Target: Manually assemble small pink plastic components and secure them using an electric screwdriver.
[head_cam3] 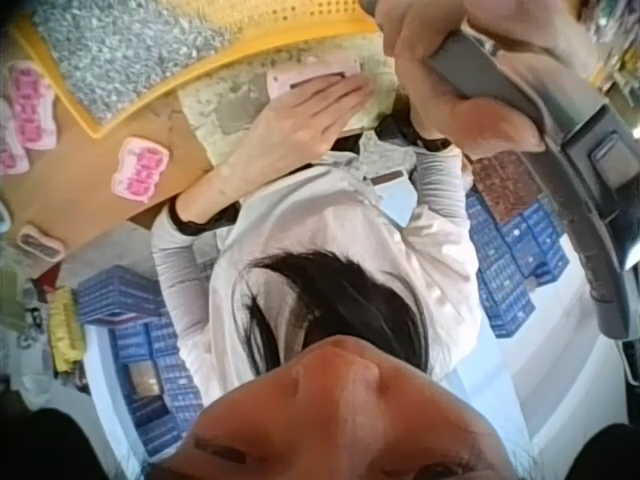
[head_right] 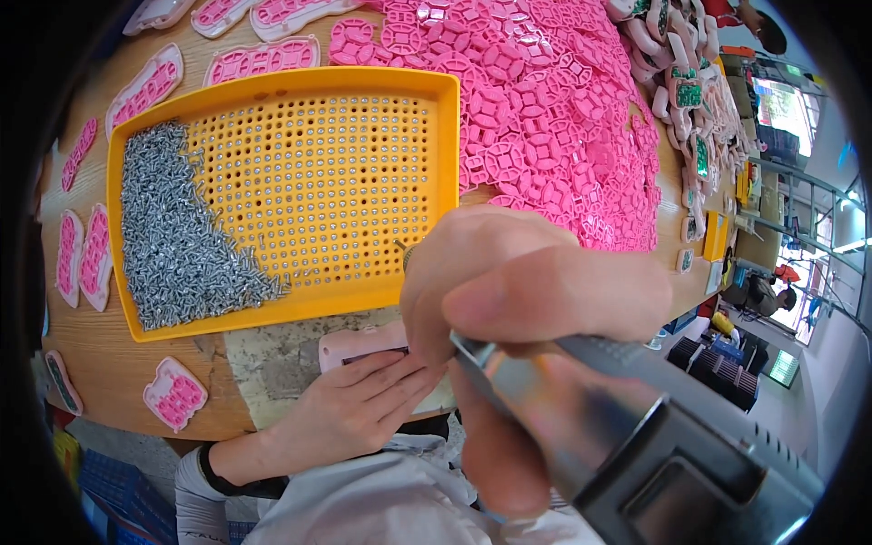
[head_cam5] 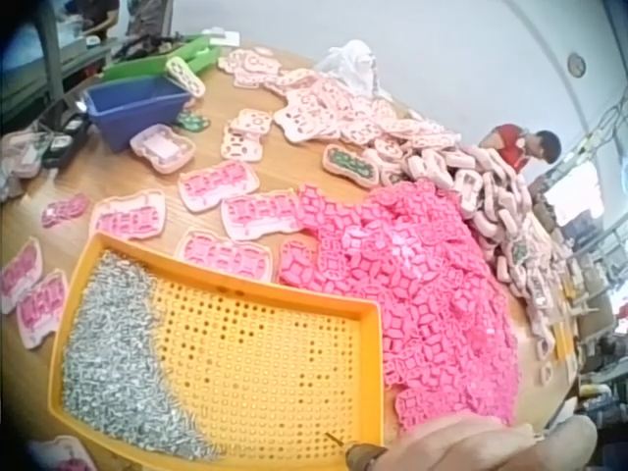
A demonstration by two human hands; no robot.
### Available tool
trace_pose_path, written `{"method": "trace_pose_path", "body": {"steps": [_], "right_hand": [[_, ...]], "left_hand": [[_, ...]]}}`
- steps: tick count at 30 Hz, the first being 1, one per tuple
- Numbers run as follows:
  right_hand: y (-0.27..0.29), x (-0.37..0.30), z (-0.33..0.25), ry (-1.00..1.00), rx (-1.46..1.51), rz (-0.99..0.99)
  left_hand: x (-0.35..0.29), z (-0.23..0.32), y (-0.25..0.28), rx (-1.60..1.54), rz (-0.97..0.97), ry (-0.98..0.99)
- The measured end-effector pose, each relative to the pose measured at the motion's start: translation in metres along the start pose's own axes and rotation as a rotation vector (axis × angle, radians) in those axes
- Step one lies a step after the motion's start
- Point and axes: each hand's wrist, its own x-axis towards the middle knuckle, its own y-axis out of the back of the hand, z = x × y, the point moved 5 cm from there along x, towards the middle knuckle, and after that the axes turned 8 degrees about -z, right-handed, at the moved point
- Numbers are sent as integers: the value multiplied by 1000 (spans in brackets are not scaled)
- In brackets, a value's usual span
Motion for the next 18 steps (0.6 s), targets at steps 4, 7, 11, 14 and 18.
{"method": "trace_pose_path", "body": {"steps": [4, 7, 11, 14, 18], "right_hand": [[-13, 11, 3, -115, -102, -170], [-13, 15, -6, -140, -87, -249], [-5, 12, -27, -165, 102, -381], [1, 6, -45, -183, 250, -477], [-3, -10, -67, -204, 453, -599]], "left_hand": [[-4, -4, -3, -18, -7, 14], [-6, -1, -2, 6, -22, 6], [-12, -13, 7, -83, 173, 218], [-15, -18, 5, -53, 156, 263], [-16, -19, 3, -33, 132, 264]]}}
